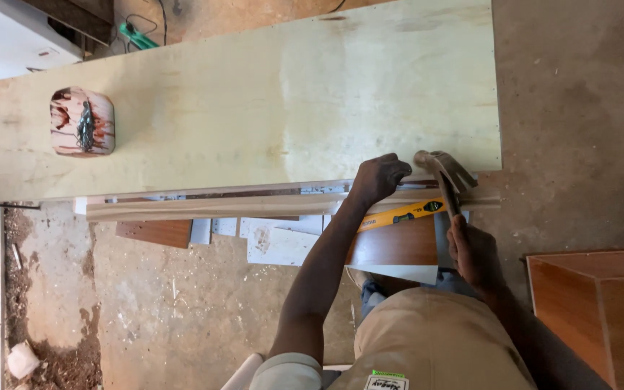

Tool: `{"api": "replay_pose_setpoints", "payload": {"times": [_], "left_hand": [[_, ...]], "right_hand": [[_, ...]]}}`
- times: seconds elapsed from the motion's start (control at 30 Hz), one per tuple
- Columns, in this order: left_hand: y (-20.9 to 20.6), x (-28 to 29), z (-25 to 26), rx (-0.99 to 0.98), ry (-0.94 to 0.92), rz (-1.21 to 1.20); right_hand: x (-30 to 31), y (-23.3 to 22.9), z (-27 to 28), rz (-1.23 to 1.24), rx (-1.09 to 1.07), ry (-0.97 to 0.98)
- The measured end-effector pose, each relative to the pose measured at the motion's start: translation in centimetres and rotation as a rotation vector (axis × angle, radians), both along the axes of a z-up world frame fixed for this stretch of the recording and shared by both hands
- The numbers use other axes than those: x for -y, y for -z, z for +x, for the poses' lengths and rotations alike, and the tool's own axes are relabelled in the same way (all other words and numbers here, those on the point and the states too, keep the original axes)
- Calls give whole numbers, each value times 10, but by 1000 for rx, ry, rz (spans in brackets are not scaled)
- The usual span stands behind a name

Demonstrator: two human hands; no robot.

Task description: Hammering nails into a wooden board to attach a side panel and checking the alignment with a level

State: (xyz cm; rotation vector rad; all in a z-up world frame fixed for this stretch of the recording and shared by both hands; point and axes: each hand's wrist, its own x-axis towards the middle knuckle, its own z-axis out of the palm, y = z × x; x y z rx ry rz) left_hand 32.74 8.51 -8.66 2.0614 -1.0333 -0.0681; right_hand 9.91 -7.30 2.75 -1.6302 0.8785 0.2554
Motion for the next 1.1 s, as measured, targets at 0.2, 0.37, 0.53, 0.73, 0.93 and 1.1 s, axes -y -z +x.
{"api": "replay_pose_setpoints", "payload": {"times": [0.2,0.37,0.53,0.73,0.93,1.1], "left_hand": [[-13,0,3,-4,19,7],[-22,-12,-4,16,-138,-19],[-36,-29,-12,51,-264,7],[-37,-27,-7,77,-277,-29],[-32,-29,-12,76,-286,-9],[-33,-25,-7,78,-278,-15]], "right_hand": [[7,-23,1,-632,175,-717],[-8,-68,16,-76,-3,-64],[19,15,2,-603,225,-401],[10,-62,30,-321,-185,-443],[35,54,6,-608,125,-473],[39,-32,28,-521,-172,-761]]}}
